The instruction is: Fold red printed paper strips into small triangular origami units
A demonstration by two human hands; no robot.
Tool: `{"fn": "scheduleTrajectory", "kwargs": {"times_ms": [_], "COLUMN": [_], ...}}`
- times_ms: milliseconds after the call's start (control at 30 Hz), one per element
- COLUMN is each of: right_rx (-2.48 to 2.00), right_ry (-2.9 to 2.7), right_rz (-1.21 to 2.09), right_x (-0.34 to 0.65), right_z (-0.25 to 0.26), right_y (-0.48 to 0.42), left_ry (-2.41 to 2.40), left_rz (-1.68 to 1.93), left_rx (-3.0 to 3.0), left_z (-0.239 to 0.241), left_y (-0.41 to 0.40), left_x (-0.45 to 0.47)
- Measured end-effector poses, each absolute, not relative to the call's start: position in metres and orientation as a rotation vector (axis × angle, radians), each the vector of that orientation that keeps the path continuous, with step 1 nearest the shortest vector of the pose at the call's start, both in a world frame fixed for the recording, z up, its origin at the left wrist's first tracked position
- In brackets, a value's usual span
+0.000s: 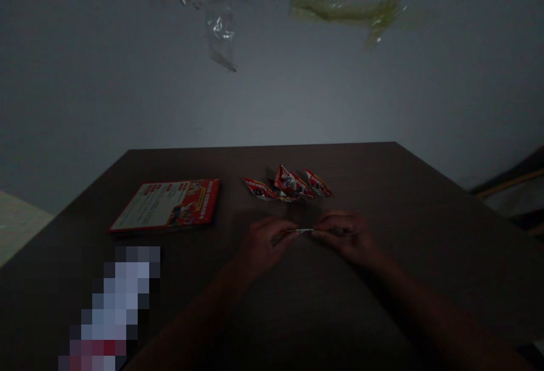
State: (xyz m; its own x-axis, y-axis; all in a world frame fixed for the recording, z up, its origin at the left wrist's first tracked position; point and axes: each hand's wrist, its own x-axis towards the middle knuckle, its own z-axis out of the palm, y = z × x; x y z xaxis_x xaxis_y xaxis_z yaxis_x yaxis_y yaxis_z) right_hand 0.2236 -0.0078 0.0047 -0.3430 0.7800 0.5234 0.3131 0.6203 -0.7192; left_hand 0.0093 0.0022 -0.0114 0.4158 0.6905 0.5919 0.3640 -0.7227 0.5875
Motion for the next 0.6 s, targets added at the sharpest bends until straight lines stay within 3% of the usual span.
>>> {"fn": "scheduleTrajectory", "kwargs": {"times_ms": [600], "right_rx": [-1.013], "right_ry": [-1.907], "right_rz": [0.74], "right_x": [0.2181], "right_z": [0.0035], "right_y": [-0.0082], "left_ry": [0.857], "left_rz": [1.014], "left_rx": [2.22], "left_z": [-0.009], "left_y": [-0.0018], "left_x": [0.0102]}}
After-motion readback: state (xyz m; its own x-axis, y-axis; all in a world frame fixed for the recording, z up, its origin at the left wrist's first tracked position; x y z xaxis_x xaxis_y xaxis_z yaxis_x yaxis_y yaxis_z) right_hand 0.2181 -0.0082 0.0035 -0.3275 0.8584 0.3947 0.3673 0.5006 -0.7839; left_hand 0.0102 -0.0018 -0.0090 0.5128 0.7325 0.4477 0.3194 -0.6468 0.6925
